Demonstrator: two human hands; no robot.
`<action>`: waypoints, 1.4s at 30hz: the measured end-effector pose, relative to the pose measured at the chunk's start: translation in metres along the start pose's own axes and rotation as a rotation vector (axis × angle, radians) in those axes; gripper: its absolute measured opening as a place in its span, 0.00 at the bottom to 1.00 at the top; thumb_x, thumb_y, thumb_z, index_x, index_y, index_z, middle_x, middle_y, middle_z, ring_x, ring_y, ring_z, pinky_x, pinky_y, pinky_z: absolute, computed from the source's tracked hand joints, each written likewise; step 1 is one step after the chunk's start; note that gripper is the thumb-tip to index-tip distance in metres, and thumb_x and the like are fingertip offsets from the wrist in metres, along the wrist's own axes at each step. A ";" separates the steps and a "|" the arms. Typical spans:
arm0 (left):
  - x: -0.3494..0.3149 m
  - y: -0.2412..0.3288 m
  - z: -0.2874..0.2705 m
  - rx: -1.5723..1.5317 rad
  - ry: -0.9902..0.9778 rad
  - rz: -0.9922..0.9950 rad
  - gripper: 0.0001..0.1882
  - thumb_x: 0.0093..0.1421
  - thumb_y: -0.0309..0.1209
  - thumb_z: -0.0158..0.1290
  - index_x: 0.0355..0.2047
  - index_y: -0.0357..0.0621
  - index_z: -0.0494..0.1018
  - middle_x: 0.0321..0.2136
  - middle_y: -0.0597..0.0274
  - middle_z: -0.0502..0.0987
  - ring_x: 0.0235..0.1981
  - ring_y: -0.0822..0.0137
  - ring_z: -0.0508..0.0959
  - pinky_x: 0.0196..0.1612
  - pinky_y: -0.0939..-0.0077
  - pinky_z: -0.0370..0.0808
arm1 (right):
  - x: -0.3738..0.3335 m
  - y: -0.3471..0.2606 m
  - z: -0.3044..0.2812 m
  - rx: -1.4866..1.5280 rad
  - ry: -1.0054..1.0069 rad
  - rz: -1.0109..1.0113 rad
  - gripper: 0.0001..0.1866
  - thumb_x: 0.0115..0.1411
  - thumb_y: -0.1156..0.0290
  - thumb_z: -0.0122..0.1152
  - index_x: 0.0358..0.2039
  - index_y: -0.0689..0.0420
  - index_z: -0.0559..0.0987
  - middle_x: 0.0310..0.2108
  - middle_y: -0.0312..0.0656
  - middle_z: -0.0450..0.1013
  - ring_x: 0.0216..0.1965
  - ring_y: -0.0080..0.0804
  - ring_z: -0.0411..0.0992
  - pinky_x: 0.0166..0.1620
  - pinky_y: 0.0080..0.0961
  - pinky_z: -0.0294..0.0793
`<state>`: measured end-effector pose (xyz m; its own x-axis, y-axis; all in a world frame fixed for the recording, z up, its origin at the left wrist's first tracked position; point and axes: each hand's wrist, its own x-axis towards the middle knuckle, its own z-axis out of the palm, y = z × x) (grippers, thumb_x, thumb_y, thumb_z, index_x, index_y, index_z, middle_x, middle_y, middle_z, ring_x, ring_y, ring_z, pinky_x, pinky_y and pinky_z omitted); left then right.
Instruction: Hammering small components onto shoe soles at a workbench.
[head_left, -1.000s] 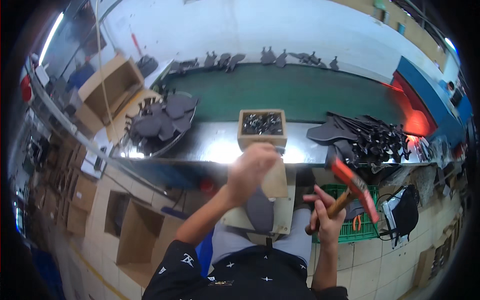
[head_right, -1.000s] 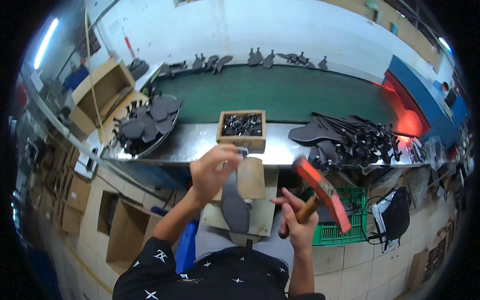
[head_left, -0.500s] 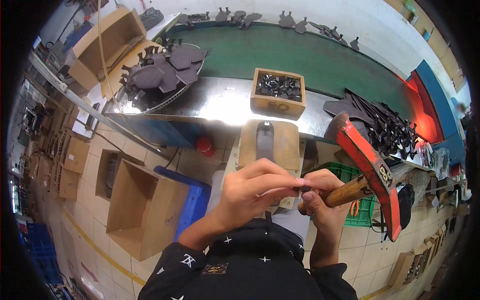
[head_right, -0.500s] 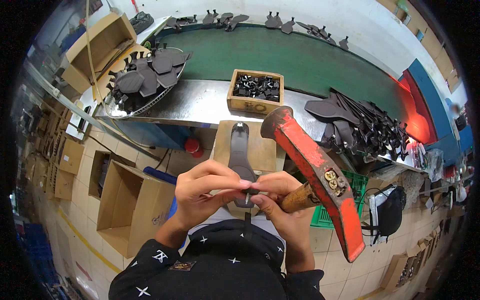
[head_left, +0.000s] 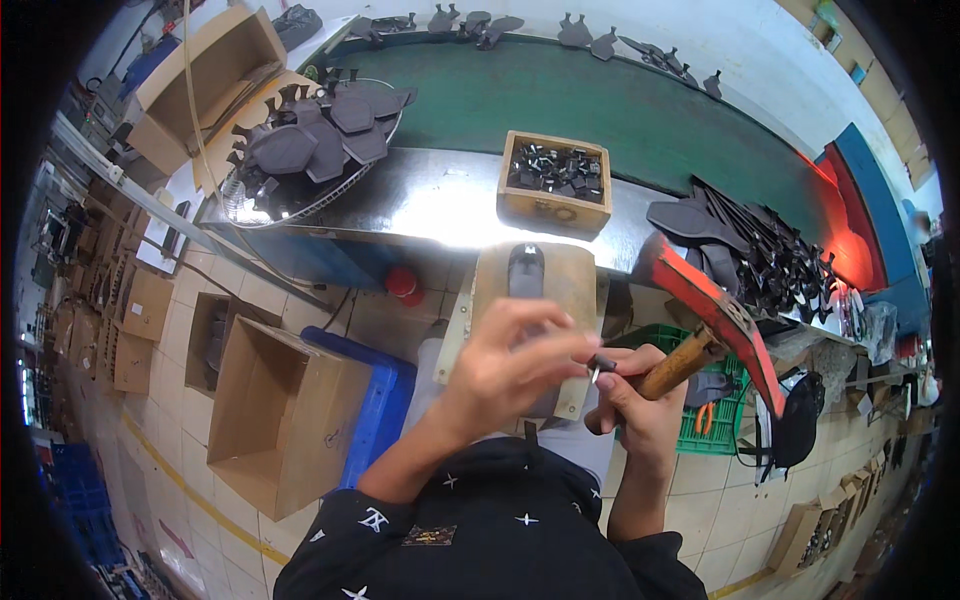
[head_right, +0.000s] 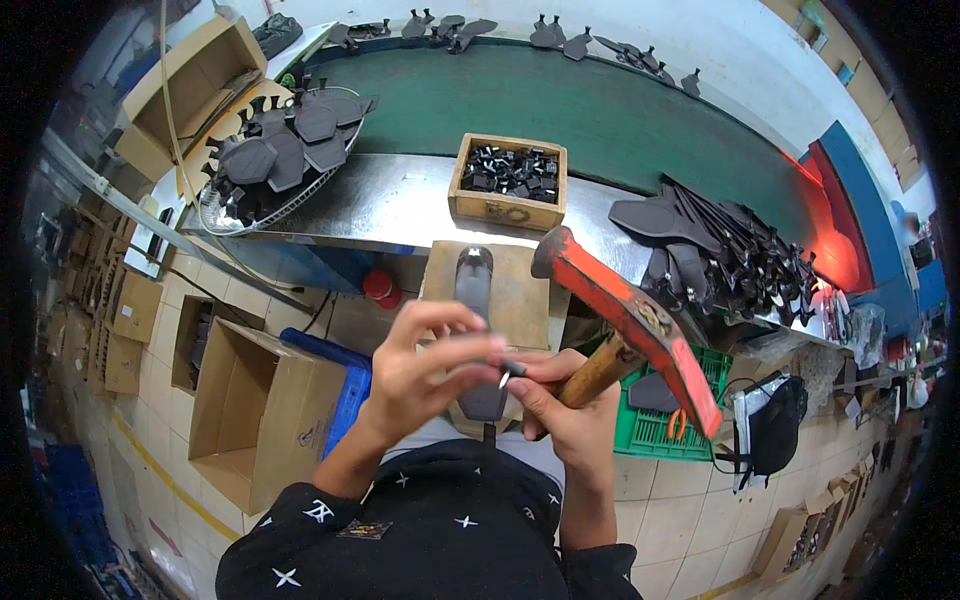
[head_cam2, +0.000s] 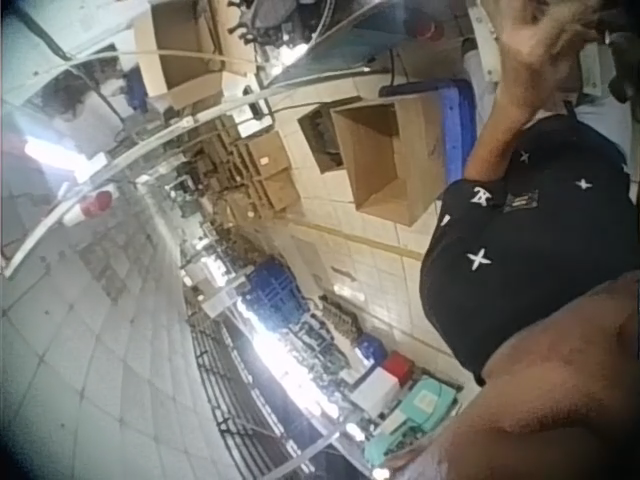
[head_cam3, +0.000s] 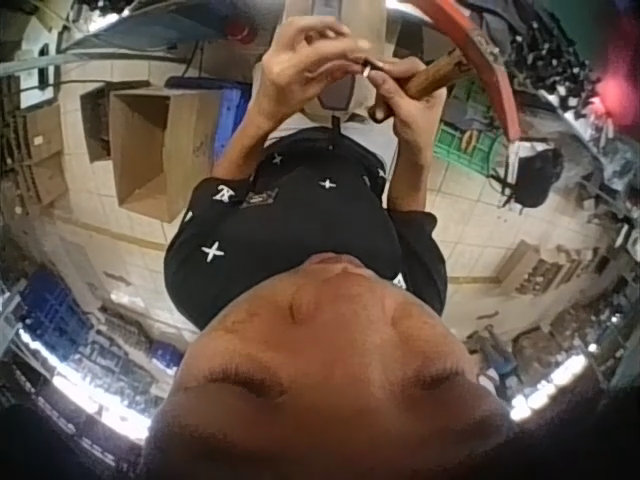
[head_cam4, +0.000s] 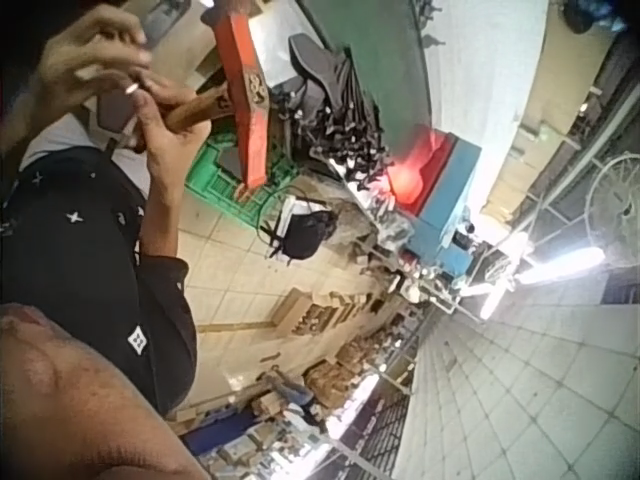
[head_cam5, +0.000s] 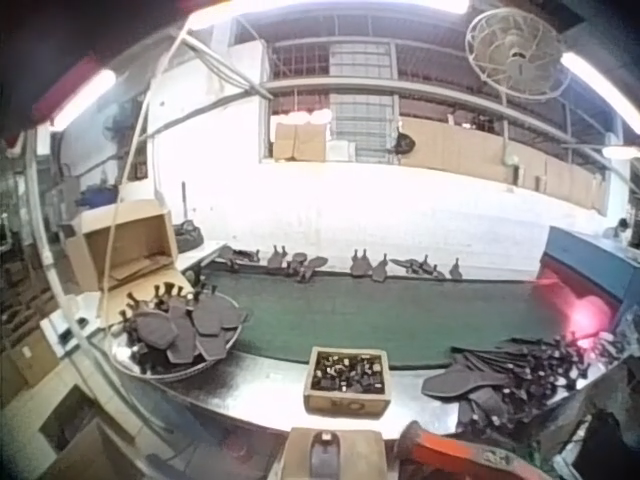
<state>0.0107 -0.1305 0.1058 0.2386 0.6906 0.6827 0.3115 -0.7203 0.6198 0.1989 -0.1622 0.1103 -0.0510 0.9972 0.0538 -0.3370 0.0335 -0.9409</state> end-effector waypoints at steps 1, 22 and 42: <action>0.000 -0.016 0.004 0.068 0.033 -0.034 0.24 0.50 0.29 0.67 0.49 0.45 0.76 0.39 0.55 0.75 0.36 0.57 0.76 0.41 0.66 0.75 | 0.003 0.002 -0.007 -0.049 0.006 0.059 0.06 0.55 0.82 0.66 0.30 0.66 0.76 0.42 0.55 0.78 0.16 0.17 0.67 0.17 0.14 0.63; -0.018 -0.152 0.043 0.006 -0.064 -0.267 0.15 0.47 0.32 0.66 0.36 0.40 0.80 0.31 0.54 0.79 0.36 0.53 0.77 0.41 0.62 0.72 | 0.118 0.085 -0.025 -0.770 -0.189 -0.343 0.10 0.52 0.78 0.64 0.37 0.63 0.80 0.25 0.43 0.76 0.26 0.34 0.73 0.33 0.28 0.71; -0.010 -0.144 0.027 -0.290 -0.142 -0.445 0.15 0.48 0.28 0.67 0.38 0.40 0.83 0.31 0.57 0.82 0.32 0.68 0.79 0.38 0.76 0.75 | 0.028 0.038 0.000 -0.802 -0.002 -0.195 0.19 0.65 0.75 0.56 0.56 0.63 0.69 0.34 0.50 0.76 0.32 0.35 0.77 0.38 0.29 0.75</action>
<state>-0.0114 -0.0318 -0.0010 0.2693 0.9202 0.2839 0.1490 -0.3311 0.9317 0.1850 -0.1333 0.0763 -0.0627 0.9685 0.2411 0.4336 0.2441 -0.8674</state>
